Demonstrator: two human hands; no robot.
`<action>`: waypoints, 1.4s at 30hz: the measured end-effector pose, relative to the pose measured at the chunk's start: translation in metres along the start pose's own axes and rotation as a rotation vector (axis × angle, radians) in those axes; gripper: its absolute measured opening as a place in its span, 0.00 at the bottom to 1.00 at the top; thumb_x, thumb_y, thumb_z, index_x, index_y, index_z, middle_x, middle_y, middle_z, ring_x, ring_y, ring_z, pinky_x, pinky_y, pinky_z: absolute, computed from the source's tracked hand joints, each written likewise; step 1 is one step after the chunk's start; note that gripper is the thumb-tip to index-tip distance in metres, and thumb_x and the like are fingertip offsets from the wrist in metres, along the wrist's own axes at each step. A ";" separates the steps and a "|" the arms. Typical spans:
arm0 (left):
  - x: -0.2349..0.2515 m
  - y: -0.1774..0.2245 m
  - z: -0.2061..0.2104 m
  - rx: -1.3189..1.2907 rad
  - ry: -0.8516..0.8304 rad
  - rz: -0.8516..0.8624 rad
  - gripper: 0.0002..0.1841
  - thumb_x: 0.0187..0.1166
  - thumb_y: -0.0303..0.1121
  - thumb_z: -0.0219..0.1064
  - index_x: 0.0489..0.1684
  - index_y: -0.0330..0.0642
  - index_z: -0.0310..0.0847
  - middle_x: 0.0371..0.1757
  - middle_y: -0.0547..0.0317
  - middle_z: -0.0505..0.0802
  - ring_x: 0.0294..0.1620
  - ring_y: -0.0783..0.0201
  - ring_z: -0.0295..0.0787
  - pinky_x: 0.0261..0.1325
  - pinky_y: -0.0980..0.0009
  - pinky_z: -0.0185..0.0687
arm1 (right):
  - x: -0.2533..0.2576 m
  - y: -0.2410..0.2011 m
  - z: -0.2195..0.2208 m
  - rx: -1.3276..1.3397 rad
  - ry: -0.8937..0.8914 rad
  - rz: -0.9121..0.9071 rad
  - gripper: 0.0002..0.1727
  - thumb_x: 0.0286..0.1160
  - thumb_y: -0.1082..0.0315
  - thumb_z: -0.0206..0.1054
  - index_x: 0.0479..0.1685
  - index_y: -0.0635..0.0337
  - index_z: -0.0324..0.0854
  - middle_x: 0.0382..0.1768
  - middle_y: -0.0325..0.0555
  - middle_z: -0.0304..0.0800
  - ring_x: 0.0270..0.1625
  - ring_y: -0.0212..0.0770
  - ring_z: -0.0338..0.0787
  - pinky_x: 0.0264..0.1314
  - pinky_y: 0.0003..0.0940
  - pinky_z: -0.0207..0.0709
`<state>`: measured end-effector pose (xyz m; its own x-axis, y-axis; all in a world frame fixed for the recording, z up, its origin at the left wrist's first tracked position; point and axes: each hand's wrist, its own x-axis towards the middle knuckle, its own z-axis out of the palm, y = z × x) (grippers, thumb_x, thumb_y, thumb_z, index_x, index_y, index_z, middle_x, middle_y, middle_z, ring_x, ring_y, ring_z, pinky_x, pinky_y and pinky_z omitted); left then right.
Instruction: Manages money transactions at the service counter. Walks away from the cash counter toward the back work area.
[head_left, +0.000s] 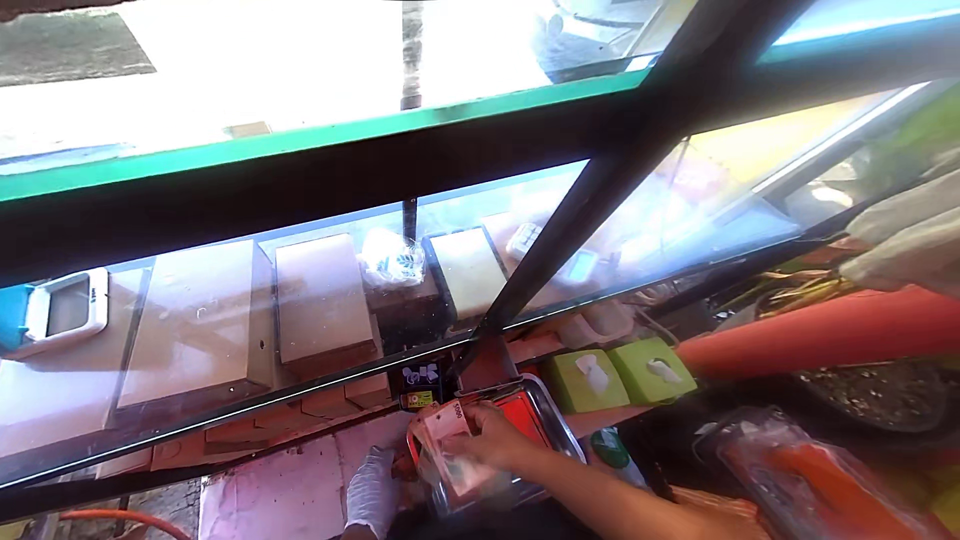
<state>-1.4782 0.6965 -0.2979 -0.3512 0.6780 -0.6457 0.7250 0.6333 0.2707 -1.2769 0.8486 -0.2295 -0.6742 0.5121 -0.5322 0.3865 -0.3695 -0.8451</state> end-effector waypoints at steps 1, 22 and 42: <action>-0.002 -0.004 -0.001 -0.017 0.015 -0.024 0.23 0.72 0.38 0.69 0.69 0.55 0.84 0.75 0.55 0.86 0.71 0.51 0.86 0.69 0.43 0.84 | 0.000 0.013 0.006 0.094 0.026 0.091 0.23 0.71 0.61 0.80 0.62 0.61 0.84 0.49 0.45 0.96 0.49 0.38 0.96 0.58 0.38 0.91; 0.017 -0.029 -0.022 -0.063 -0.085 0.077 0.31 0.75 0.49 0.68 0.79 0.50 0.77 0.71 0.50 0.89 0.74 0.51 0.85 0.77 0.45 0.77 | 0.008 0.061 0.080 0.080 0.309 0.506 0.33 0.72 0.40 0.74 0.60 0.61 0.84 0.49 0.51 0.93 0.49 0.43 0.93 0.56 0.47 0.86; 0.028 -0.025 -0.024 -0.226 -0.061 0.037 0.23 0.71 0.56 0.71 0.59 0.54 0.90 0.61 0.57 0.94 0.67 0.55 0.89 0.73 0.44 0.81 | -0.059 -0.019 0.007 0.168 0.374 -0.138 0.17 0.83 0.63 0.68 0.61 0.65 0.82 0.47 0.47 0.95 0.48 0.39 0.96 0.56 0.39 0.92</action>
<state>-1.5202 0.7090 -0.3056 -0.2855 0.6826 -0.6728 0.5828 0.6809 0.4435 -1.2493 0.8199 -0.1819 -0.4259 0.7998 -0.4229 0.1796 -0.3834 -0.9060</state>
